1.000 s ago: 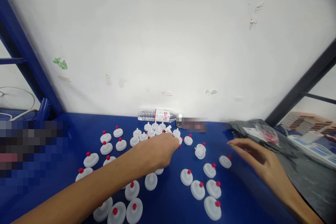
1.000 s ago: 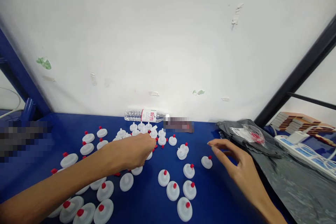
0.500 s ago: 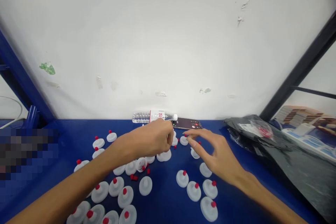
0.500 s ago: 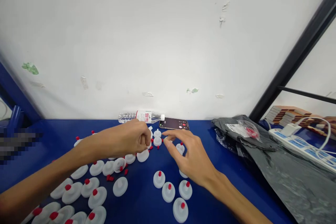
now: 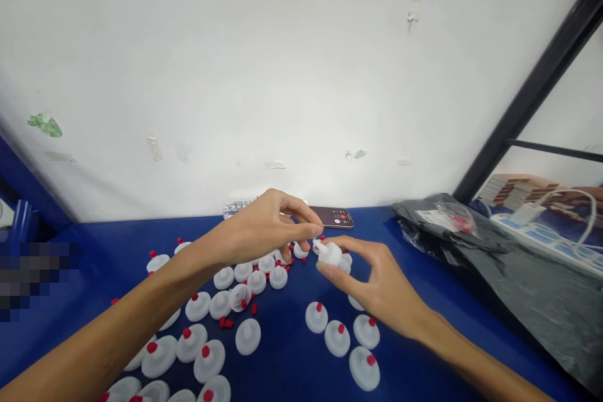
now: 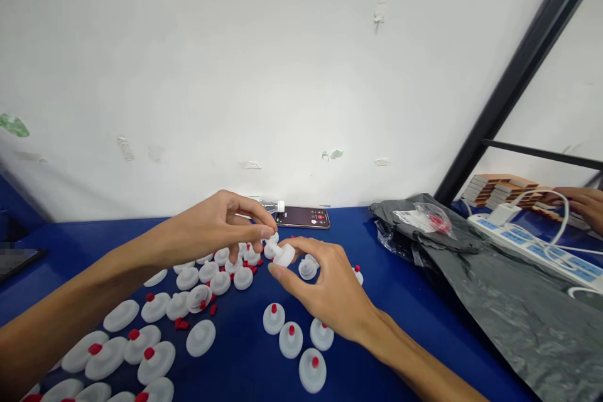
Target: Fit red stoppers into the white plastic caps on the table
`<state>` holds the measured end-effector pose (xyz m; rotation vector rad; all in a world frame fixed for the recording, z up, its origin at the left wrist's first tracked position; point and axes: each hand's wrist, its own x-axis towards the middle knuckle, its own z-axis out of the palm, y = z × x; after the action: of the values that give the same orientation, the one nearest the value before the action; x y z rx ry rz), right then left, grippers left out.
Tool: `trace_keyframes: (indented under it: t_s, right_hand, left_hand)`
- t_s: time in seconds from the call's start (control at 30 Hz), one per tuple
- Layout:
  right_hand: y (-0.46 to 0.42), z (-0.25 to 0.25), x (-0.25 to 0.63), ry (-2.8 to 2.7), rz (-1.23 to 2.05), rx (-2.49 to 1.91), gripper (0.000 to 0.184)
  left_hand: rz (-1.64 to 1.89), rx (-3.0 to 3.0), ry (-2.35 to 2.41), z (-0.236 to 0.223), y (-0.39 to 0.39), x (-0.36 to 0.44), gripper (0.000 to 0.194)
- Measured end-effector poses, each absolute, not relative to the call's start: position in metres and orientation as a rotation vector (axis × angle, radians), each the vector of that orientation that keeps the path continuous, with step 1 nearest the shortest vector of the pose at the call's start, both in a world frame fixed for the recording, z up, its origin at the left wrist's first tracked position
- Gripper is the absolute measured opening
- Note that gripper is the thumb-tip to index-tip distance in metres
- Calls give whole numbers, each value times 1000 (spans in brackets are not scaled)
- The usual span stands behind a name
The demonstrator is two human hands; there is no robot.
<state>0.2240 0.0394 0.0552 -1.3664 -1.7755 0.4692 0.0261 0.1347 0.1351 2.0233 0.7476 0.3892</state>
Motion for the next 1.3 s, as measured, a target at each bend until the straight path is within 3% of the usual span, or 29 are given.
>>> trace_keyframes:
  t_s: [0.67,0.9,1.1,1.3]
  right_hand:
    - [37,47,224,-1612,440,-1287,17]
    - [40,38,228,-1662,335,-1189,61]
    - [39,28,231,-1833,91,-1148,47]
    - [39,28,234,-1866,-40,-1144,46]
  left_hand:
    - [310,1661,690,124,141,28,26]
    - [268,1673,684,125,140,27,22]
    - [250,1639,676,126,136,31,17]
    - [262,1657,704,123,137,31,21]
